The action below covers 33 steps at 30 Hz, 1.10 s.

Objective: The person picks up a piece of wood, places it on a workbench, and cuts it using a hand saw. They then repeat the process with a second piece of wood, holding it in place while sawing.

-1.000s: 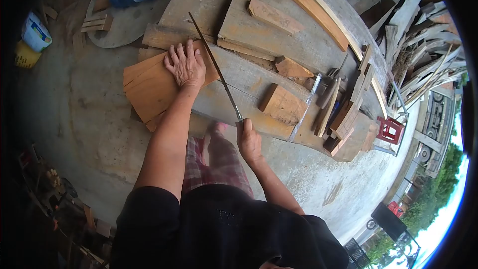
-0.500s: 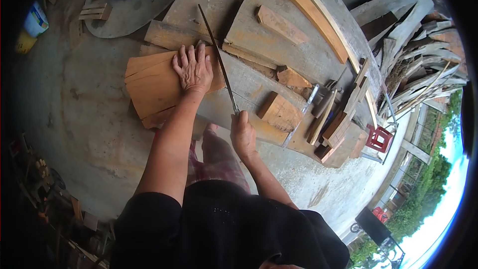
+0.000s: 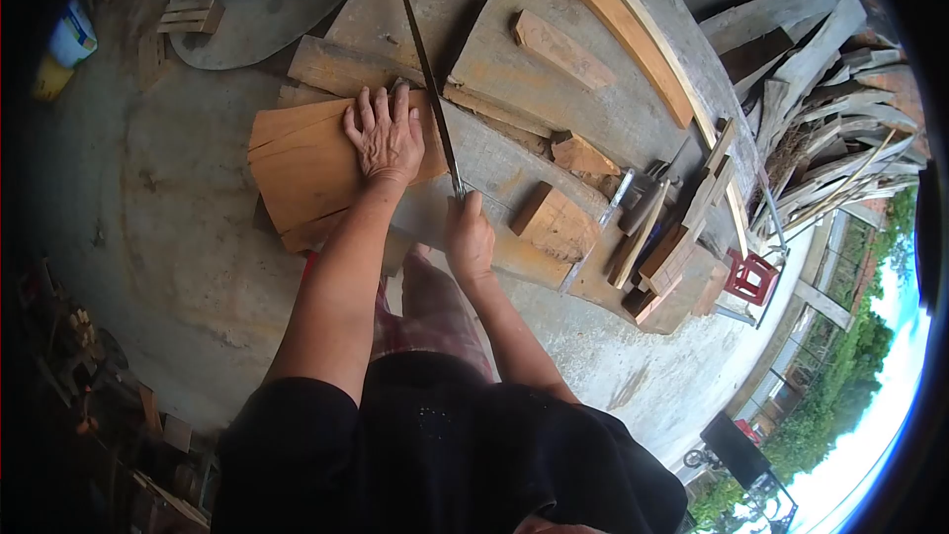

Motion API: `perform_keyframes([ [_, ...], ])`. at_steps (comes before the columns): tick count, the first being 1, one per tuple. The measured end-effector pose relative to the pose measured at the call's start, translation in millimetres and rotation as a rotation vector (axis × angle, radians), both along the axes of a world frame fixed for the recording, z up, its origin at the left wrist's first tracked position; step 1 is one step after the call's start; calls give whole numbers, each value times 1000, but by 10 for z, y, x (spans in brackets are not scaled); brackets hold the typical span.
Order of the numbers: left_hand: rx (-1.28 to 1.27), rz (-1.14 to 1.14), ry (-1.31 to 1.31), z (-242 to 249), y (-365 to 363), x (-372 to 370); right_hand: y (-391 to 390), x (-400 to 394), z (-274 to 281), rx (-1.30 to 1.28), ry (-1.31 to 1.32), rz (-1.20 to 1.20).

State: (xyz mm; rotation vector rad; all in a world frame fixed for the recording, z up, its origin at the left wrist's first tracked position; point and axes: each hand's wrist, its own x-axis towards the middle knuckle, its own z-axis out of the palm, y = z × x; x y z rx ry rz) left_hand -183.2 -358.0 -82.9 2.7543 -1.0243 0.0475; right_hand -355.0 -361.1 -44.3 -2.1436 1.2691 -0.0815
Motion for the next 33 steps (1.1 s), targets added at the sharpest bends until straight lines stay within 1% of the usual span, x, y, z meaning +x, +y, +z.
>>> perform_keyframes([
  [1,-11,2,-12,-12,-9,13,-132,200,-17,-31,-19,19],
  [4,-6,-22,-16,-27,33,-48,-185,259,-21,-32,-33,24],
  [7,-18,-14,12,-42,9,-15,202,-325,43,17,-66,-37],
  [10,-17,-19,0,-62,25,-33,474,-626,171,56,-39,-85],
  [14,0,-26,-27,-74,21,-29,153,-174,-13,56,-41,-94],
  [16,-10,-20,-31,-71,23,-29,19,-73,-19,-29,-51,-12],
  [17,-7,-25,-30,-77,41,-59,122,-264,-11,-26,-49,-17],
  [19,-50,-18,-39,-92,22,-30,412,-702,10,75,-27,-73],
  [22,-30,-20,-41,-86,55,-71,554,-790,213,91,1,-82],
  [25,-21,-27,-57,-30,4,-32,183,-271,-63,21,-83,-47],
  [28,-24,-28,-56,-43,33,-45,9,-69,-10,-4,-65,-28],
  [30,-46,-23,-57,-59,-6,-22,298,-504,30,63,-79,-75],
  [31,-50,-26,-55,-65,5,-29,509,-797,51,80,-36,-83],
  [32,-52,-22,-51,-82,19,-36,635,-941,115,70,-69,-87],
  [33,-45,-15,-42,-93,39,-53,609,-912,137,77,-60,-81],
])
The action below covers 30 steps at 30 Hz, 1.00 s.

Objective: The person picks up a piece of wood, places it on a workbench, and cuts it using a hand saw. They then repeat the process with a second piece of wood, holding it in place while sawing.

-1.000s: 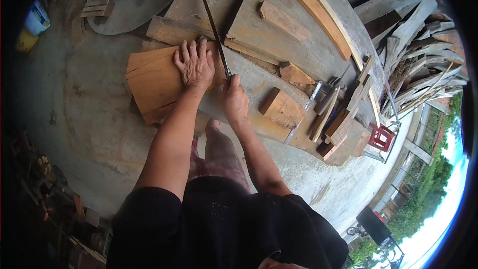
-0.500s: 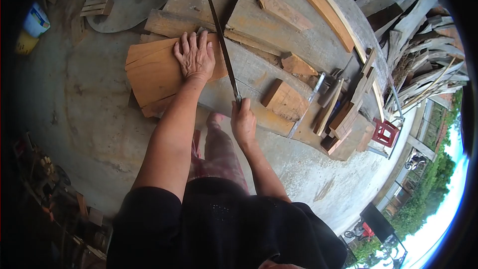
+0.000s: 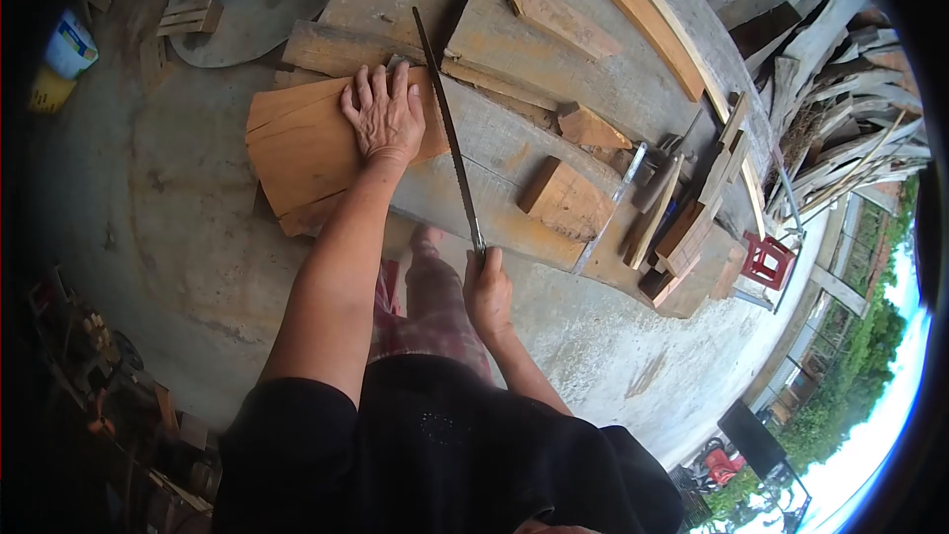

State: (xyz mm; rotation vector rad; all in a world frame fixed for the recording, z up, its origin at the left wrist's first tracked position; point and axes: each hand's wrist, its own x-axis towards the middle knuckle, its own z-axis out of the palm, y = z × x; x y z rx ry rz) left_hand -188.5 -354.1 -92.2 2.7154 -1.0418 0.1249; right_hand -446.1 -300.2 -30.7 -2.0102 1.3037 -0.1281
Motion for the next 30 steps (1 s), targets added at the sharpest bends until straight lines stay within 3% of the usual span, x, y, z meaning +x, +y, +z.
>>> perform_keyframes([
  [5,34,-8,-24,55,-20,9,-708,1011,-146,-132,-32,78],
  [10,-8,11,15,12,-43,47,-57,44,13,-10,95,15],
  [12,25,1,8,42,-26,21,-38,22,82,-17,89,26],
  [17,-7,-7,-5,32,-7,41,-560,906,-185,-77,7,41],
  [24,1,6,29,17,6,-11,105,-255,67,-17,118,47],
  [30,18,2,-14,5,-15,30,-578,868,-101,-66,-10,64],
])
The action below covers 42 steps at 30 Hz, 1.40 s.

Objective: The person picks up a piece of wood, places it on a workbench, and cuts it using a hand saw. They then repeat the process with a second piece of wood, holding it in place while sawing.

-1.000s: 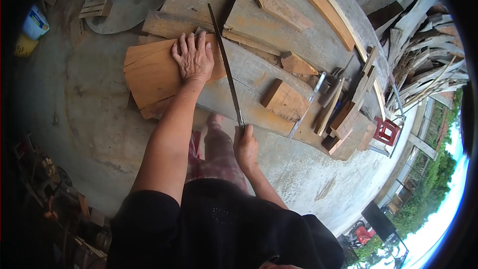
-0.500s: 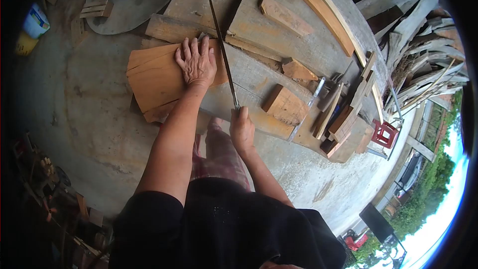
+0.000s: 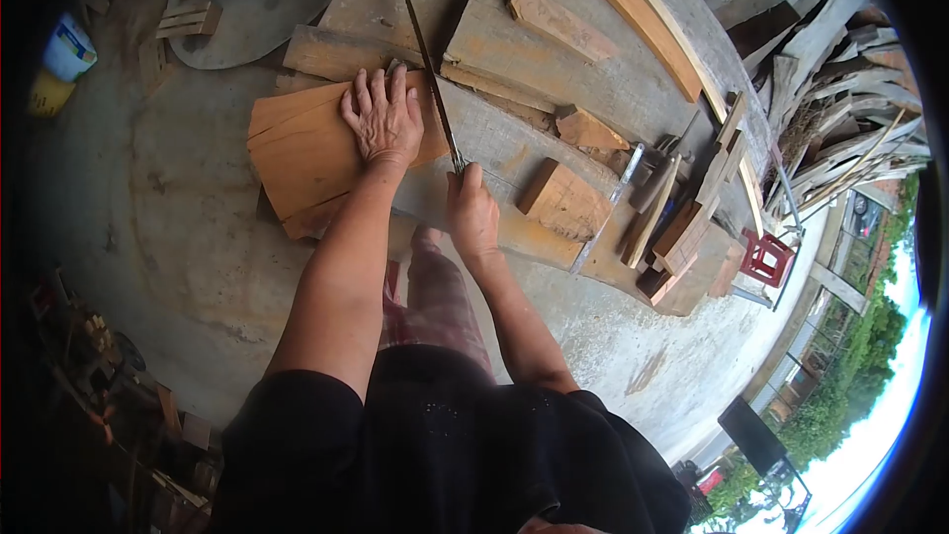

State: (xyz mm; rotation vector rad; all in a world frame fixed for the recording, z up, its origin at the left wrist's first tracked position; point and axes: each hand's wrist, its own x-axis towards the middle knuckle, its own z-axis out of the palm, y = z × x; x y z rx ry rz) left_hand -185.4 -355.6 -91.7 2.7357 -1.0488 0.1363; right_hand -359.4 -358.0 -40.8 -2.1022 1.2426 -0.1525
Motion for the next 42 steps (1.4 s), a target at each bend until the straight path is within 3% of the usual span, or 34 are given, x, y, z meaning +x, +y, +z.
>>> perform_keyframes([
  [5,-20,26,32,8,-30,-4,693,-1080,184,62,89,-52],
  [8,45,12,6,32,-33,21,614,-874,143,73,78,-43],
  [11,13,39,17,-1,-25,12,74,-125,-59,38,27,-20],
  [14,27,43,8,23,-30,22,120,-264,110,15,45,-5],
  [18,-3,55,21,-4,-36,10,744,-1226,211,47,131,-36],
  [24,60,40,12,23,-26,21,-179,205,40,-21,46,41],
  [30,21,52,48,31,-33,17,596,-1041,343,7,139,-14],
  [32,22,52,61,16,-12,-24,617,-1050,281,24,145,-17],
  [36,12,52,43,22,-19,12,-96,126,-45,-40,62,31],
  [39,33,39,48,43,-19,9,-92,76,67,-8,87,31],
  [42,1,68,88,37,-52,35,492,-852,278,59,151,-30],
])
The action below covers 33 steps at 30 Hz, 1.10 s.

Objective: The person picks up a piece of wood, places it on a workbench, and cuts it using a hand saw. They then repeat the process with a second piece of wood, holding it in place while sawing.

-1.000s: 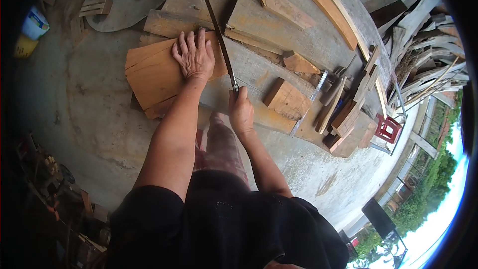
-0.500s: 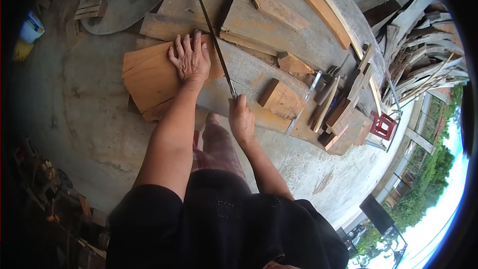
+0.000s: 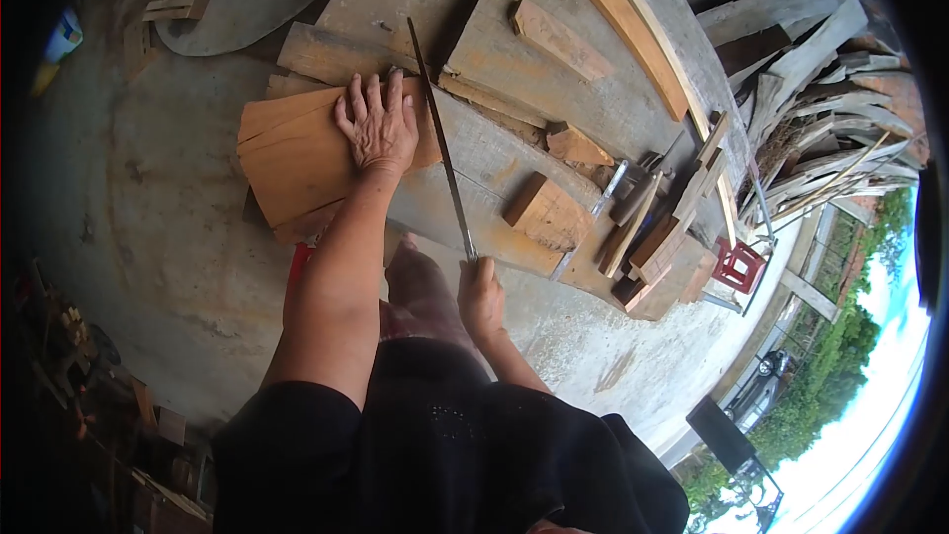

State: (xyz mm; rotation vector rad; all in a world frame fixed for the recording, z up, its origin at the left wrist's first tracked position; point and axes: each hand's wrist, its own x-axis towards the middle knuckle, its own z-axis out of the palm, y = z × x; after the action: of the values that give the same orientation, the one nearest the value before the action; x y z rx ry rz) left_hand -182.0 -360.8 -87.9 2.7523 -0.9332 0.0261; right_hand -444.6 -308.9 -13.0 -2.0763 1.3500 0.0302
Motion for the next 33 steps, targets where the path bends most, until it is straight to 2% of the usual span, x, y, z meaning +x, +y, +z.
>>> perform_keyframes([
  [2,44,-14,8,31,15,-4,109,-197,5,17,13,24],
  [6,-3,-9,-50,-56,23,-1,-489,813,-339,-89,-58,77],
  [9,1,-19,-56,-26,23,-5,-711,1086,-342,-87,-62,91],
  [14,10,-11,4,-22,22,-16,121,-213,-4,2,24,25],
  [16,14,-17,-10,-7,14,0,23,0,-4,3,12,13],
  [20,11,-17,-33,-36,53,-16,-586,947,-347,-73,-103,61],
  [23,22,-25,-49,1,24,-9,-517,759,-173,-18,-100,51],
  [26,12,-5,-31,-15,9,-19,101,-104,-70,-27,-67,-15],
  [27,18,-3,-20,-26,27,-35,71,-80,21,-13,-22,-6],
  [28,28,-14,-10,-23,51,-54,66,-31,106,3,24,-6],
  [30,19,-10,-28,-31,-13,24,-148,252,-200,-4,-23,10],
  [33,5,-18,-36,-38,17,-4,-711,1159,-372,-114,-100,84],
])
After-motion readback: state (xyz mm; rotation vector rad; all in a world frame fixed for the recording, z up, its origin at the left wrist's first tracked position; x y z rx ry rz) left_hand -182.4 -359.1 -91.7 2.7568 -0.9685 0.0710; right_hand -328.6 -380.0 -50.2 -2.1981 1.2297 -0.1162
